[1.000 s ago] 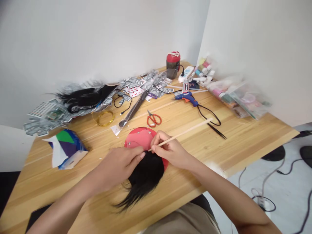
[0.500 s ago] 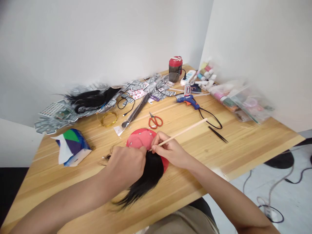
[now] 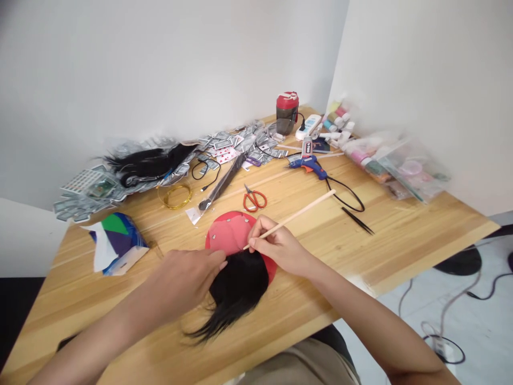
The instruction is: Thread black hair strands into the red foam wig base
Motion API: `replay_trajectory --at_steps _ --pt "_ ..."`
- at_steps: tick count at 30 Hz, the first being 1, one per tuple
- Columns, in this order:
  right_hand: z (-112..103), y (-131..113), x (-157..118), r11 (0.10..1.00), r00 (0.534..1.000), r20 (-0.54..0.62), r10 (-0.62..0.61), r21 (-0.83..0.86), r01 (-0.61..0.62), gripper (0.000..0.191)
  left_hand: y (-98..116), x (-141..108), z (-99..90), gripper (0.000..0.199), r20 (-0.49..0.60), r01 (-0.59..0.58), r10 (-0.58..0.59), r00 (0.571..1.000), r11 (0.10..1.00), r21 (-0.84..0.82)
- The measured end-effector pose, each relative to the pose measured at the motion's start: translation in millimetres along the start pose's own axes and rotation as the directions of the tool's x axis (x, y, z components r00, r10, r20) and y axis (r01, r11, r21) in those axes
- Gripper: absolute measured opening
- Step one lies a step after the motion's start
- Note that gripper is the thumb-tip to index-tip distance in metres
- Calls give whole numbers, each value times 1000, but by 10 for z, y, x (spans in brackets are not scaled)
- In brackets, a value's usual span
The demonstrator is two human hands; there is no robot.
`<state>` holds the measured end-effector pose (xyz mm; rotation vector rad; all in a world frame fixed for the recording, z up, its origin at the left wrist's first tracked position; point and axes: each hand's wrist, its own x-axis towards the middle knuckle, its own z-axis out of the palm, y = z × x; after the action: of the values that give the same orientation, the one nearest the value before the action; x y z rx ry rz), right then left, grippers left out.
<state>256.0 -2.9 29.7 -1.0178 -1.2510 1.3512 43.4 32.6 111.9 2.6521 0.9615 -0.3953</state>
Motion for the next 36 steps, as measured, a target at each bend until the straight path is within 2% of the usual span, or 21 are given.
replay_trajectory --at_steps 4,7,9,11,13,22,36 --pt "2 2 5 1000 1000 -9 11 -3 -11 33 -215 -99 99 33 -112 -119 101 989 978 -169" --pt "-1 2 2 1000 1000 -18 23 -15 -23 32 -341 -111 212 36 -228 -226 154 961 915 -334" --pt "-5 1 -4 999 999 -20 27 -24 -28 33 -389 -81 289 35 -293 -318 189 937 810 -493" --pt "-12 1 -11 999 999 -21 30 -32 -31 35 -411 -29 352 33 -339 -396 221 914 666 -633" --pt "-17 3 -18 999 999 -21 32 -37 -33 38 -421 27 394 27 -358 -429 239 903 561 -708" --pt "-35 48 -50 999 999 9 -37 -28 38 32 -519 143 481 40 -337 -360 137 931 480 -800" --pt "-3 99 -122 982 991 -27 -134 -140 129 25 -502 153 568 43 -359 -352 69 931 437 -828"
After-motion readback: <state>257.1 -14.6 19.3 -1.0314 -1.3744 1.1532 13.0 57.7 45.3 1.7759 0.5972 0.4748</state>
